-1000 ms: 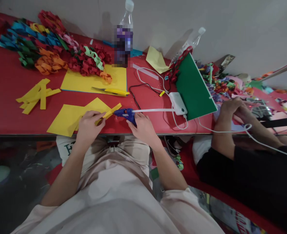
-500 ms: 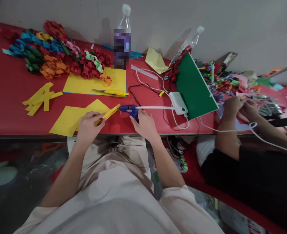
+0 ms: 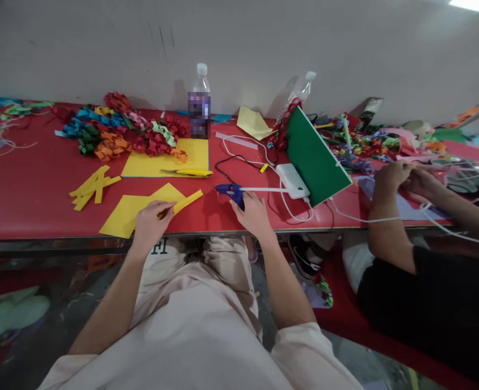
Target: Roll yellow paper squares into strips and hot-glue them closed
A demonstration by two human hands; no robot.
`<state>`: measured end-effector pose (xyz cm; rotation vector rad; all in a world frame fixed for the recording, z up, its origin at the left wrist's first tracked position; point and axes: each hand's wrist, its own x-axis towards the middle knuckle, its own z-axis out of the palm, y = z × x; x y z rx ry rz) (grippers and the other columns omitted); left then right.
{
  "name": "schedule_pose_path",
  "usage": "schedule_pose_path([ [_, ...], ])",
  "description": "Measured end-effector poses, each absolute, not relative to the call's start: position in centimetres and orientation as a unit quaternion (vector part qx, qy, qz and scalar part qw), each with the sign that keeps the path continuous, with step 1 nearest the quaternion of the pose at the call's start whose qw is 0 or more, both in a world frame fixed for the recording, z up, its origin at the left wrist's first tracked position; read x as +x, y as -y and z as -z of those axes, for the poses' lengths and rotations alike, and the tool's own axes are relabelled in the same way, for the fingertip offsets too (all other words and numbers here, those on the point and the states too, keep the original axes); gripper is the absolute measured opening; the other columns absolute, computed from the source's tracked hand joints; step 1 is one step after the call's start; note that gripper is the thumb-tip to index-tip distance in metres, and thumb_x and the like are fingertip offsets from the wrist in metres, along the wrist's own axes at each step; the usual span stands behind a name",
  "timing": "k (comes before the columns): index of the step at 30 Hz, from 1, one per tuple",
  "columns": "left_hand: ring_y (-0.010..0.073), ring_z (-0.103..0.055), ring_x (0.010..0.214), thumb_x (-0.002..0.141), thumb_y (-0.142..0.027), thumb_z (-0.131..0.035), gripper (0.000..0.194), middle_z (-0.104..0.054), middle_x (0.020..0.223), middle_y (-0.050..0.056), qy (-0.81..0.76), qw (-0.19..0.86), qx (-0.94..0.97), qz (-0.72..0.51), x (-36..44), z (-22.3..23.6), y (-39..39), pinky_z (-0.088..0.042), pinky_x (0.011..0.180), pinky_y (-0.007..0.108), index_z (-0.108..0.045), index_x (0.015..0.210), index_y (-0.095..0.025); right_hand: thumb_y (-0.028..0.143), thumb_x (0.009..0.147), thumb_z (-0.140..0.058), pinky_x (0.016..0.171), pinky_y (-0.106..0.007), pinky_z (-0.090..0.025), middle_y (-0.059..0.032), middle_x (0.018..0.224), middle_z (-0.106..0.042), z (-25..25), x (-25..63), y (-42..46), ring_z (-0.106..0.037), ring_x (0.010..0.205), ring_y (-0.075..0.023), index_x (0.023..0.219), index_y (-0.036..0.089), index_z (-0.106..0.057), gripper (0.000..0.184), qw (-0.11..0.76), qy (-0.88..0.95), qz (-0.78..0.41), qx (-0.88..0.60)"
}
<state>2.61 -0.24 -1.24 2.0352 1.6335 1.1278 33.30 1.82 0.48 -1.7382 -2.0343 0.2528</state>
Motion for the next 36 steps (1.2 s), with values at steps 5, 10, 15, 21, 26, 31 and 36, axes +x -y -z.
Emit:
schedule_pose_path([
  [5, 0.0200, -0.070, 0.089, 0.094, -0.025, -0.055, 0.024, -0.076, 0.098, 0.008, -0.566, 0.153, 0.712, -0.385, 2.5, 1.0, 0.2, -0.057, 0.085, 0.033, -0.077, 0.102, -0.019, 0.055, 0.096, -0.056, 0.100, -0.055, -0.045, -0.0225, 0.127, -0.063, 0.5, 33.7, 0.5, -0.057, 0.119, -0.0369, 0.129, 0.012, -0.057, 0.054, 0.279, 0.708, -0.022, -0.648],
  [10, 0.0209, -0.070, 0.093, 0.095, -0.028, -0.054, 0.025, -0.077, 0.101, 0.008, -0.563, 0.161, 0.719, -0.375, 2.3, 1.1, 0.2, -0.056, 0.089, 0.034, -0.077, 0.102, -0.019, 0.033, 0.102, -0.047, 0.086, -0.044, -0.045, -0.0115, 0.090, -0.066, 1.1, 30.7, 5.4, -0.058, 0.087, -0.0267, 0.098, 0.020, -0.063, 0.021, 0.373, 0.712, 0.058, -0.593],
  [15, 0.0209, -0.070, 0.094, 0.095, -0.026, -0.054, 0.025, -0.077, 0.102, 0.008, -0.565, 0.168, 0.720, -0.366, 2.2, 0.9, 0.2, -0.056, 0.090, 0.034, -0.078, 0.100, -0.020, 0.017, 0.105, -0.038, 0.096, -0.040, -0.042, -0.0136, 0.124, -0.067, -2.4, 26.2, 2.5, -0.054, 0.117, -0.0265, 0.129, 0.017, -0.064, 0.035, 0.203, 0.849, 0.022, -0.488],
  [21, 0.0210, -0.070, 0.095, 0.095, -0.023, -0.055, 0.024, -0.077, 0.101, 0.007, -0.554, 0.157, 0.730, -0.369, 2.3, 1.0, 0.1, -0.055, 0.090, 0.034, -0.078, 0.100, -0.019, 0.010, 0.101, -0.044, 0.092, -0.042, -0.038, -0.0138, 0.111, -0.071, -4.3, 24.8, -3.4, -0.058, 0.108, -0.0287, 0.107, 0.012, -0.073, 0.030, 0.041, 0.894, 0.032, -0.445],
  [26, 0.0212, -0.069, 0.093, 0.096, -0.021, -0.055, 0.022, -0.076, 0.099, 0.007, -0.545, 0.149, 0.738, -0.368, 2.1, 1.2, 0.1, -0.054, 0.089, 0.034, -0.077, 0.099, -0.019, 0.007, 0.101, -0.042, 0.090, -0.042, -0.036, -0.0144, 0.109, -0.072, -3.3, 24.4, -3.8, -0.057, 0.104, -0.0282, 0.107, 0.011, -0.072, 0.030, 0.034, 0.898, 0.073, -0.432],
  [31, 0.0251, -0.061, 0.105, 0.099, -0.016, -0.047, 0.029, -0.069, 0.107, 0.011, -0.516, 0.069, 0.791, -0.320, 2.0, 0.9, 1.7, -0.051, 0.096, 0.039, -0.073, 0.113, -0.019, 0.010, 0.103, -0.039, 0.093, -0.042, -0.037, -0.0148, 0.116, -0.068, -2.6, 24.7, -2.5, -0.053, 0.111, -0.0300, 0.113, 0.011, -0.069, 0.032, 0.021, 0.903, 0.105, -0.417],
  [36, 0.0327, -0.057, 0.114, 0.096, -0.007, -0.042, 0.045, -0.065, 0.118, 0.016, -0.503, -0.034, 0.846, -0.175, 2.7, 0.0, 3.8, -0.046, 0.094, 0.048, -0.064, 0.133, -0.020, 0.010, 0.103, -0.036, 0.093, -0.043, -0.038, -0.0156, 0.119, -0.065, -2.5, 25.0, 0.1, -0.052, 0.112, -0.0303, 0.127, 0.012, -0.066, 0.039, 0.012, 0.896, 0.090, -0.434],
])
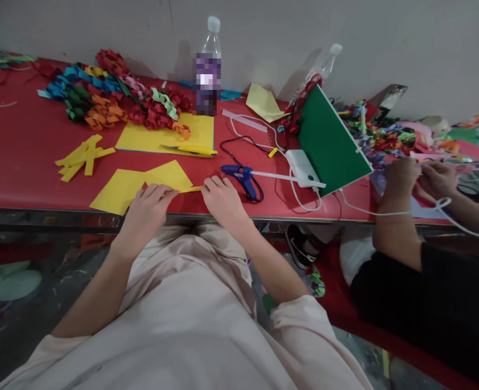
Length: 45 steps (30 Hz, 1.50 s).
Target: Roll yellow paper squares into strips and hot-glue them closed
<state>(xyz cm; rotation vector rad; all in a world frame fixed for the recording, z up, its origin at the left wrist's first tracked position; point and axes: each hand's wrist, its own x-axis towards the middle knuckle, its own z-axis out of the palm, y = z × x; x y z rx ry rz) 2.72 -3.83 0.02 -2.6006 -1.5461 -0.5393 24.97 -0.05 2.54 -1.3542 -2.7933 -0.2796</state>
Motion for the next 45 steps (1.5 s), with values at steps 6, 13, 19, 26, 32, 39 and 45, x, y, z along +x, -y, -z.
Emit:
schedule_pose_path([
  [6, 0.0346, -0.057, 0.114, 0.099, -0.011, -0.041, 0.048, -0.064, 0.121, 0.018, 0.508, 0.101, -0.846, 0.125, 4.3, 0.4, 4.3, -0.043, 0.086, 0.048, -0.056, 0.144, -0.020, 0.014, 0.104, -0.034, 0.085, -0.044, -0.039, -0.0176, 0.121, -0.060, -1.2, 23.9, 2.5, -0.049, 0.110, -0.0311, 0.148, 0.023, -0.053, 0.049, 0.037, 0.875, 0.112, -0.470],
  [13, 0.0330, -0.058, 0.117, 0.101, -0.010, -0.038, 0.047, -0.066, 0.131, 0.017, 0.496, 0.114, -0.856, 0.090, 3.3, 0.0, 4.6, -0.042, 0.088, 0.049, -0.054, 0.145, -0.013, 0.012, 0.104, -0.031, 0.085, -0.047, -0.038, -0.0178, 0.135, -0.059, -0.3, 24.7, 3.6, -0.049, 0.116, -0.0312, 0.150, 0.016, -0.049, 0.050, 0.067, 0.867, 0.083, -0.487],
  [19, 0.0338, -0.059, 0.118, 0.097, -0.005, -0.038, 0.054, -0.065, 0.137, 0.018, 0.497, 0.130, -0.856, 0.067, 2.1, -0.7, 5.6, -0.042, 0.088, 0.050, -0.051, 0.149, -0.011, 0.010, 0.103, -0.032, 0.088, -0.047, -0.040, -0.0162, 0.146, -0.057, 0.6, 24.9, 4.6, -0.049, 0.119, -0.0301, 0.152, 0.011, -0.045, 0.051, 0.075, 0.855, 0.093, -0.506],
  [26, 0.0328, -0.063, 0.116, 0.101, -0.026, -0.051, 0.036, -0.071, 0.128, 0.015, 0.510, 0.096, -0.841, 0.154, 3.3, -1.1, 5.2, -0.043, 0.091, 0.051, -0.066, 0.131, -0.014, 0.016, 0.103, -0.044, 0.091, -0.047, -0.040, -0.0151, 0.139, -0.062, 0.9, 24.8, 5.6, -0.051, 0.120, -0.0287, 0.145, 0.011, -0.051, 0.043, 0.113, 0.848, 0.089, -0.511],
  [32, 0.0276, -0.065, 0.114, 0.099, -0.029, -0.064, 0.028, -0.073, 0.126, 0.010, 0.445, 0.116, -0.863, 0.209, 3.2, 0.2, 5.2, -0.042, 0.089, 0.044, -0.069, 0.123, -0.017, 0.040, 0.101, -0.061, 0.092, -0.043, -0.038, -0.0087, 0.129, -0.069, 2.6, 25.0, 5.7, -0.056, 0.117, -0.0251, 0.107, 0.019, -0.064, 0.022, 0.209, 0.821, 0.092, -0.523],
  [39, 0.0203, -0.068, 0.093, 0.093, -0.017, -0.070, 0.012, -0.079, 0.102, 0.001, 0.383, 0.041, -0.852, 0.355, 3.3, 0.5, 5.5, -0.042, 0.083, 0.038, -0.072, 0.104, -0.022, 0.028, 0.102, -0.060, 0.089, -0.039, -0.035, -0.0026, 0.101, -0.077, 2.7, 25.0, 5.6, -0.062, 0.099, -0.0183, 0.098, 0.021, -0.064, 0.009, 0.324, 0.832, 0.041, -0.449],
  [45, 0.0166, -0.069, 0.084, 0.090, -0.010, -0.073, 0.013, -0.078, 0.090, -0.001, 0.326, -0.058, -0.845, 0.420, 3.6, -0.8, 5.7, -0.046, 0.078, 0.034, -0.071, 0.098, -0.021, 0.023, 0.098, -0.068, 0.088, -0.038, -0.033, 0.0037, 0.088, -0.079, 0.8, 24.9, 6.0, -0.066, 0.089, -0.0145, 0.097, 0.022, -0.069, 0.002, 0.399, 0.831, 0.010, -0.387],
])
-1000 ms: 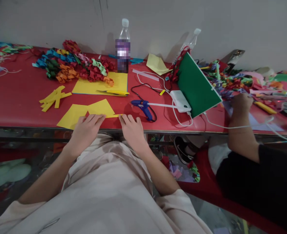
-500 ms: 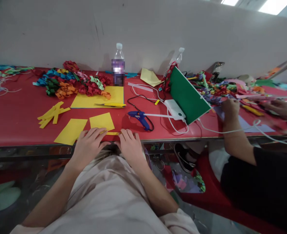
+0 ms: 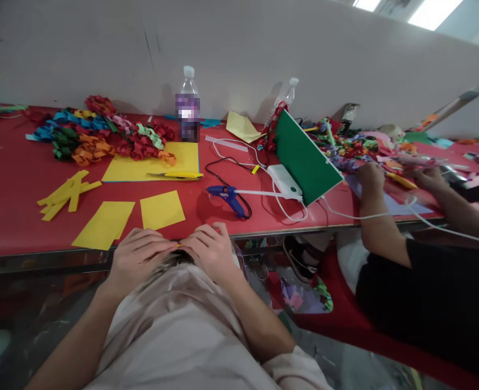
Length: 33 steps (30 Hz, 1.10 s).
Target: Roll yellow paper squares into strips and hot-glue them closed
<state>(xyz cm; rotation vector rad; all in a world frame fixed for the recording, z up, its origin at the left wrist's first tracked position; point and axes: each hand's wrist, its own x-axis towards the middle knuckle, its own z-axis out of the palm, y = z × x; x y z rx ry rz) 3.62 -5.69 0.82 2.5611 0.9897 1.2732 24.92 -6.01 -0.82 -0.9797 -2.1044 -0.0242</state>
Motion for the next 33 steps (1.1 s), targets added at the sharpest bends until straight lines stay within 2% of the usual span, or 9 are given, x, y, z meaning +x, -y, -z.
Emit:
schedule_pose_path([
  [6, 0.0151, -0.069, 0.075, 0.081, -0.011, -0.083, 0.016, -0.076, 0.078, -0.003, -0.301, 0.095, 0.811, -0.492, 2.2, -1.4, 5.5, -0.048, 0.073, 0.033, -0.073, 0.089, -0.021, 0.012, 0.099, -0.062, 0.080, -0.035, -0.037, 0.0008, 0.097, -0.080, 0.1, 25.4, 5.7, -0.070, 0.092, -0.0137, 0.109, 0.023, -0.070, 0.017, 0.409, 0.840, -0.079, -0.347],
  [9, 0.0154, -0.071, 0.084, 0.086, -0.006, -0.075, 0.019, -0.078, 0.088, 0.000, -0.313, 0.114, 0.822, -0.462, 1.1, -0.9, 5.1, -0.052, 0.080, 0.032, -0.074, 0.098, -0.021, 0.016, 0.093, -0.071, 0.072, -0.033, -0.039, 0.0005, 0.085, -0.079, 0.3, 25.7, 5.2, -0.071, 0.078, -0.0134, 0.098, 0.020, -0.069, 0.007, 0.446, 0.821, -0.083, -0.346],
  [11, 0.0153, -0.072, 0.088, 0.088, -0.004, -0.071, 0.024, -0.079, 0.094, 0.001, -0.309, 0.122, 0.830, -0.447, 0.5, -0.6, 4.9, -0.055, 0.083, 0.031, -0.075, 0.104, -0.022, 0.019, 0.088, -0.078, 0.067, -0.032, -0.039, 0.0009, 0.077, -0.077, 0.6, 25.9, 4.9, -0.069, 0.070, -0.0130, 0.086, 0.019, -0.067, 0.012, 0.469, 0.806, -0.079, -0.353],
  [15, 0.0150, -0.072, 0.076, 0.081, -0.008, -0.080, 0.022, -0.077, 0.080, -0.002, -0.319, 0.166, 0.784, -0.506, 0.2, -0.5, 5.1, -0.057, 0.072, 0.028, -0.078, 0.094, -0.025, 0.020, 0.083, -0.083, 0.061, -0.029, -0.044, 0.0016, 0.071, -0.074, 0.9, 26.0, 4.8, -0.063, 0.060, -0.0114, 0.077, 0.020, -0.065, 0.019, 0.501, 0.778, -0.099, -0.365],
  [18, 0.0155, -0.071, 0.071, 0.078, -0.008, -0.083, 0.021, -0.076, 0.075, -0.003, -0.332, 0.189, 0.747, -0.544, 0.3, -0.5, 5.3, -0.057, 0.066, 0.028, -0.079, 0.088, -0.026, 0.017, 0.089, -0.076, 0.068, -0.028, -0.052, -0.0016, 0.081, -0.077, 0.9, 26.0, 4.9, -0.068, 0.071, -0.0130, 0.091, 0.020, -0.071, 0.006, 0.502, 0.779, -0.132, -0.352],
  [21, 0.0143, -0.071, 0.072, 0.081, -0.006, -0.079, 0.024, -0.077, 0.080, -0.002, -0.344, 0.181, 0.736, -0.553, 0.1, 0.0, 5.4, -0.058, 0.068, 0.027, -0.079, 0.093, -0.026, 0.011, 0.096, -0.064, 0.080, -0.029, -0.056, -0.0034, 0.092, -0.079, 1.0, 26.2, 4.8, -0.072, 0.085, -0.0141, 0.107, 0.021, -0.073, 0.017, 0.477, 0.794, -0.158, -0.344],
  [26, 0.0146, -0.074, 0.077, 0.088, -0.010, -0.072, 0.026, -0.080, 0.090, -0.001, -0.396, 0.161, 0.738, -0.523, -1.6, 0.7, 6.2, -0.060, 0.073, 0.027, -0.080, 0.105, -0.027, 0.028, 0.097, -0.067, 0.065, -0.030, -0.051, -0.0019, 0.072, -0.074, 1.3, 26.3, 4.5, -0.066, 0.066, -0.0146, 0.088, 0.021, -0.073, 0.013, 0.490, 0.749, -0.141, -0.424],
  [29, 0.0175, -0.075, 0.079, 0.086, -0.015, -0.076, 0.020, -0.080, 0.091, 0.000, -0.493, 0.091, 0.659, -0.561, -3.8, 0.8, 6.6, -0.061, 0.075, 0.032, -0.081, 0.102, -0.028, 0.030, 0.102, -0.056, 0.077, -0.033, -0.053, -0.0067, 0.087, -0.076, 1.2, 25.6, 4.0, -0.068, 0.084, -0.0183, 0.092, 0.020, -0.072, 0.021, 0.449, 0.761, -0.109, -0.455],
  [33, 0.0212, -0.076, 0.088, 0.083, -0.018, -0.082, 0.020, -0.081, 0.101, 0.002, -0.560, -0.068, 0.620, -0.545, -6.8, 1.2, 6.4, -0.061, 0.083, 0.037, -0.080, 0.102, -0.025, 0.034, 0.106, -0.050, 0.102, -0.042, -0.046, -0.0104, 0.142, -0.065, 0.7, 23.6, 3.0, -0.055, 0.132, -0.0240, 0.136, 0.022, -0.062, 0.035, 0.285, 0.854, -0.059, -0.432],
])
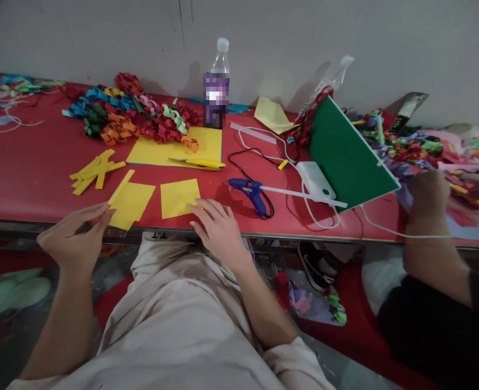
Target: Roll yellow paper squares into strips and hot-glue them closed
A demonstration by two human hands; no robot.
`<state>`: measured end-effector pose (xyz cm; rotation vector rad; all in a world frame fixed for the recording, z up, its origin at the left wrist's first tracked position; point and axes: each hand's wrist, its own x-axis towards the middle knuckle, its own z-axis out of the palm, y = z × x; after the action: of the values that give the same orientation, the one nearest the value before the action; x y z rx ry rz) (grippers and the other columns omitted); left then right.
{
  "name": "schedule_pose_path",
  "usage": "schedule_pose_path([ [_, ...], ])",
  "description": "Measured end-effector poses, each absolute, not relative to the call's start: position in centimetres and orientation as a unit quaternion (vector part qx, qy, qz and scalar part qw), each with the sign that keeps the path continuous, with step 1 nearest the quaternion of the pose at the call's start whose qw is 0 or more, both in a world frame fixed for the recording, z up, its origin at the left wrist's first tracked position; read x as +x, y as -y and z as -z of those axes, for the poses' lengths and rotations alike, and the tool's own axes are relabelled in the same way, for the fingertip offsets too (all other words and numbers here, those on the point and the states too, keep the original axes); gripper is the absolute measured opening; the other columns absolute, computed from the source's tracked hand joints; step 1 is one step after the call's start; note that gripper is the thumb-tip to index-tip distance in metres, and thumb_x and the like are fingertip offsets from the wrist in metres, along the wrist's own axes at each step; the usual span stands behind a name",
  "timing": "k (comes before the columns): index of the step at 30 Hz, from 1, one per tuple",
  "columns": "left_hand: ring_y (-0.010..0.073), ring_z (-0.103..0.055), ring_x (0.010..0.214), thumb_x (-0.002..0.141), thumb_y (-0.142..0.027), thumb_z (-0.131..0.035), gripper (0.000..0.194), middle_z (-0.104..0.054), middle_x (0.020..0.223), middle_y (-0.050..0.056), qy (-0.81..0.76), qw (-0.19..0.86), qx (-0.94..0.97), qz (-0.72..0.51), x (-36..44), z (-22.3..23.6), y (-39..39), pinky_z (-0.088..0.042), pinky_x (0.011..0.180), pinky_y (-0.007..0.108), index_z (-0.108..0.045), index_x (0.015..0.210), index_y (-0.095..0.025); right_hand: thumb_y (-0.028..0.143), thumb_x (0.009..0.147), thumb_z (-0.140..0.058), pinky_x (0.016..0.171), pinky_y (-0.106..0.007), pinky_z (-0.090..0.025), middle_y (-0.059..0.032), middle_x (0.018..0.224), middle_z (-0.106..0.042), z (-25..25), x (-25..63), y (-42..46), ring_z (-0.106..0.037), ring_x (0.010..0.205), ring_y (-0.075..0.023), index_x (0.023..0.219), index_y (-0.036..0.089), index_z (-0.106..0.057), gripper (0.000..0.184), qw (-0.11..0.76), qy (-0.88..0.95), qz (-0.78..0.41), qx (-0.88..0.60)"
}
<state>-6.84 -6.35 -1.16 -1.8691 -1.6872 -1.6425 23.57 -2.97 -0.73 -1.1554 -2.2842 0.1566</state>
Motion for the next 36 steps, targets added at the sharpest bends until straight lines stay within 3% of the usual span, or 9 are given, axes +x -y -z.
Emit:
schedule_pose_path([
  [6, 0.0225, -0.076, 0.091, 0.092, -0.028, -0.073, 0.018, -0.081, 0.103, 0.002, 0.625, 0.139, -0.624, 0.448, -9.7, 1.4, 4.1, -0.058, 0.084, 0.039, -0.079, 0.107, -0.020, 0.042, 0.105, -0.050, 0.107, -0.047, -0.040, -0.0114, 0.154, -0.054, 0.8, 22.2, 2.3, -0.048, 0.140, -0.0268, 0.141, 0.022, -0.058, 0.043, 0.202, 0.890, -0.028, -0.409],
  [12, 0.0245, -0.072, 0.096, 0.094, -0.041, -0.069, 0.030, -0.080, 0.101, 0.007, 0.690, 0.176, -0.580, 0.395, -14.3, 1.1, 0.1, -0.051, 0.081, 0.041, -0.080, 0.104, -0.015, 0.043, 0.101, -0.057, 0.107, -0.048, -0.044, -0.0131, 0.143, -0.062, 1.4, 22.6, 2.5, -0.051, 0.136, -0.0289, 0.136, 0.022, -0.062, 0.041, 0.227, 0.880, -0.030, -0.416],
  [17, 0.0223, -0.065, 0.112, 0.100, -0.045, -0.061, 0.036, -0.071, 0.129, 0.009, 0.624, 0.146, -0.664, 0.385, -11.8, -0.5, 1.0, -0.043, 0.099, 0.048, -0.077, 0.113, -0.016, 0.034, 0.097, -0.067, 0.115, -0.046, -0.042, -0.0076, 0.125, -0.073, 2.3, 23.0, 2.8, -0.061, 0.130, -0.0253, 0.118, 0.027, -0.074, 0.023, 0.294, 0.878, -0.003, -0.379],
  [21, 0.0326, -0.055, 0.132, 0.085, -0.054, -0.076, 0.061, -0.062, 0.144, 0.010, 0.499, -0.032, -0.804, 0.322, -5.2, -1.3, 3.5, -0.041, 0.113, 0.050, -0.062, 0.138, -0.027, 0.023, 0.102, -0.057, 0.101, -0.036, -0.051, -0.0048, 0.104, -0.080, 2.4, 22.9, 3.0, -0.073, 0.106, -0.0171, 0.103, 0.024, -0.075, 0.018, 0.395, 0.829, -0.084, -0.388],
  [23, 0.0317, -0.056, 0.133, 0.086, -0.055, -0.075, 0.064, -0.062, 0.144, 0.012, 0.473, -0.136, -0.807, 0.326, -2.3, -1.3, 3.8, -0.044, 0.112, 0.046, -0.059, 0.140, -0.025, 0.024, 0.103, -0.054, 0.087, -0.031, -0.055, -0.0046, 0.099, -0.079, 2.0, 22.6, 2.9, -0.073, 0.093, -0.0161, 0.103, 0.023, -0.073, 0.020, 0.438, 0.776, -0.160, -0.426],
  [26, 0.0229, -0.070, 0.105, 0.094, -0.047, -0.066, 0.034, -0.074, 0.116, 0.008, 0.514, -0.224, -0.728, 0.394, 0.6, -0.9, 3.2, -0.055, 0.092, 0.033, -0.070, 0.115, -0.021, 0.033, 0.099, -0.058, 0.070, -0.026, -0.054, -0.0029, 0.091, -0.076, 1.4, 22.3, 2.4, -0.069, 0.078, -0.0151, 0.104, 0.021, -0.069, 0.017, 0.443, 0.710, -0.297, -0.460],
  [28, 0.0172, -0.070, 0.081, 0.092, -0.046, -0.068, 0.032, -0.075, 0.098, 0.005, 0.549, -0.259, -0.670, 0.427, 1.5, -0.7, 2.4, -0.054, 0.070, 0.026, -0.070, 0.111, -0.020, 0.040, 0.095, -0.063, 0.063, -0.024, -0.051, -0.0010, 0.083, -0.072, 1.1, 22.3, 1.8, -0.065, 0.071, -0.0141, 0.097, 0.020, -0.066, 0.020, 0.429, 0.680, -0.380, -0.459],
  [32, 0.0138, -0.064, 0.058, 0.087, -0.046, -0.075, 0.052, -0.070, 0.072, 0.000, 0.548, -0.392, -0.596, 0.436, 2.1, -0.3, 1.5, -0.045, 0.049, 0.021, -0.062, 0.130, -0.019, 0.046, 0.090, -0.067, 0.062, -0.025, -0.054, -0.0015, 0.084, -0.072, 0.9, 22.7, 0.9, -0.067, 0.072, -0.0155, 0.097, 0.020, -0.065, 0.026, 0.453, 0.583, -0.504, -0.448],
  [36, 0.0214, -0.073, 0.084, 0.084, -0.044, -0.076, 0.036, -0.078, 0.092, 0.009, 0.515, -0.467, -0.550, 0.464, 2.0, -0.2, 1.3, -0.058, 0.070, 0.028, -0.073, 0.106, -0.016, 0.038, 0.090, -0.064, 0.071, -0.027, -0.057, -0.0029, 0.092, -0.077, 0.8, 23.4, 0.3, -0.072, 0.084, -0.0179, 0.112, 0.021, -0.073, 0.029, 0.461, 0.578, -0.516, -0.433],
])
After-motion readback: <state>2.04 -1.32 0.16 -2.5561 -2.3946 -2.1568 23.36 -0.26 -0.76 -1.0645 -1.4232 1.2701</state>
